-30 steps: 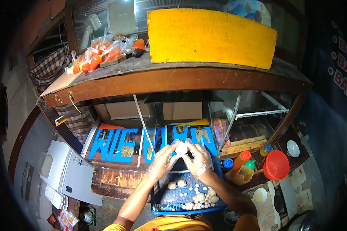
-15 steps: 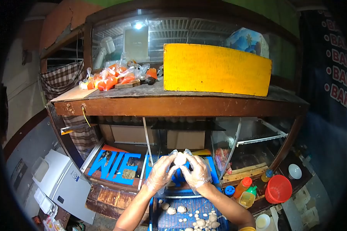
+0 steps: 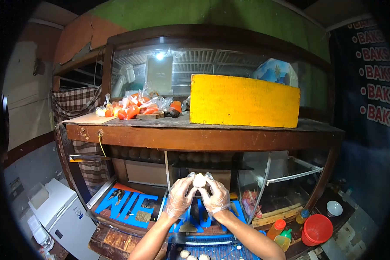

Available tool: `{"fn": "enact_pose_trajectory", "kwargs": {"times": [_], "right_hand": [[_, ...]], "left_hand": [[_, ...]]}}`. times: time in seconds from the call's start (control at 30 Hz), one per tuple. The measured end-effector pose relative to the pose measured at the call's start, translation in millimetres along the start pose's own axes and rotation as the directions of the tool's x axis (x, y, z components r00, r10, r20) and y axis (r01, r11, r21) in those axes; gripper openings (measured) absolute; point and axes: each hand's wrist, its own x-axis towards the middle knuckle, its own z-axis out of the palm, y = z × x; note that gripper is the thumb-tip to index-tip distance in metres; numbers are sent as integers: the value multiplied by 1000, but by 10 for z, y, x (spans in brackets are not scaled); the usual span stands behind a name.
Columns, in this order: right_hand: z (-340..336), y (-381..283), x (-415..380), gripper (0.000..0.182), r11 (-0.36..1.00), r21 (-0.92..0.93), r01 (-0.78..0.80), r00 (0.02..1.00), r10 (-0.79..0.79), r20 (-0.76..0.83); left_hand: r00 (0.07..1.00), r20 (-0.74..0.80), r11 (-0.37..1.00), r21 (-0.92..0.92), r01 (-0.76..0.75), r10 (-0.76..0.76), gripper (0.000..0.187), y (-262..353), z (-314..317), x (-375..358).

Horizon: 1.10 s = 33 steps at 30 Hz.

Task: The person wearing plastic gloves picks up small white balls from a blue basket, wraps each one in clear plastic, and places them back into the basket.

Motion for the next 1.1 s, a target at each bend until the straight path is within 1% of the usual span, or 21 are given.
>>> {"fn": "enact_pose_trajectory", "kwargs": {"times": [0.1,0.17,0.23,0.27,0.33,0.37,0.43,0.47,0.53,0.7,0.77,0.8,0.87,0.9,0.97,1.03,1.1], "right_hand": [[157,135,36,41,1000,0,11,999,-11,-45],[272,238,52,40,1000,4,13,998,-13,-62],[372,317,66,40,998,-27,-50,996,47,-77],[413,355,75,40,999,-25,-43,996,41,-78],[470,403,100,41,995,-44,-95,993,91,-79],[496,429,113,41,995,-42,-90,993,87,-79],[538,469,129,41,992,-99,-78,991,67,-112],[562,485,135,41,992,-97,-77,992,66,-112],[598,517,152,40,997,-52,-52,984,43,-173],[645,539,204,37,996,-52,-71,981,61,-185],[651,515,254,35,996,-49,-69,979,59,-194],[661,504,268,33,997,-46,-68,978,57,-201],[682,481,293,32,997,-43,-69,977,58,-207],[696,474,298,30,996,-31,-78,977,71,-201],[699,460,292,29,996,-20,-91,978,86,-191],[698,479,303,28,996,-49,-71,987,63,-147],[687,463,317,26,998,-48,-50,989,42,-142]], "left_hand": [[998,-45,999,31,-43,44,44,-171,126,25],[998,-51,998,56,-34,37,44,-310,226,27],[999,-50,997,82,3,2,43,-430,323,18],[998,-56,996,84,-1,5,43,-486,374,21],[995,-85,994,104,-39,48,44,-533,429,57],[997,-74,996,92,-20,27,44,-560,442,61],[996,-86,994,102,-25,34,45,-614,473,67],[995,-95,994,109,-29,40,45,-635,490,65],[993,-112,992,126,-32,46,45,-644,520,66],[987,-155,980,201,-1,33,46,-675,592,73],[978,-204,975,221,-2,48,47,-718,641,87],[978,-203,975,220,-1,47,47,-707,644,99],[965,-259,981,191,27,24,43,-689,654,135],[966,-257,981,191,29,21,43,-678,651,154],[951,-307,979,199,34,30,41,-656,640,187],[954,-299,979,197,44,18,39,-637,618,218],[958,-286,979,196,53,5,37,-617,597,246]]}}
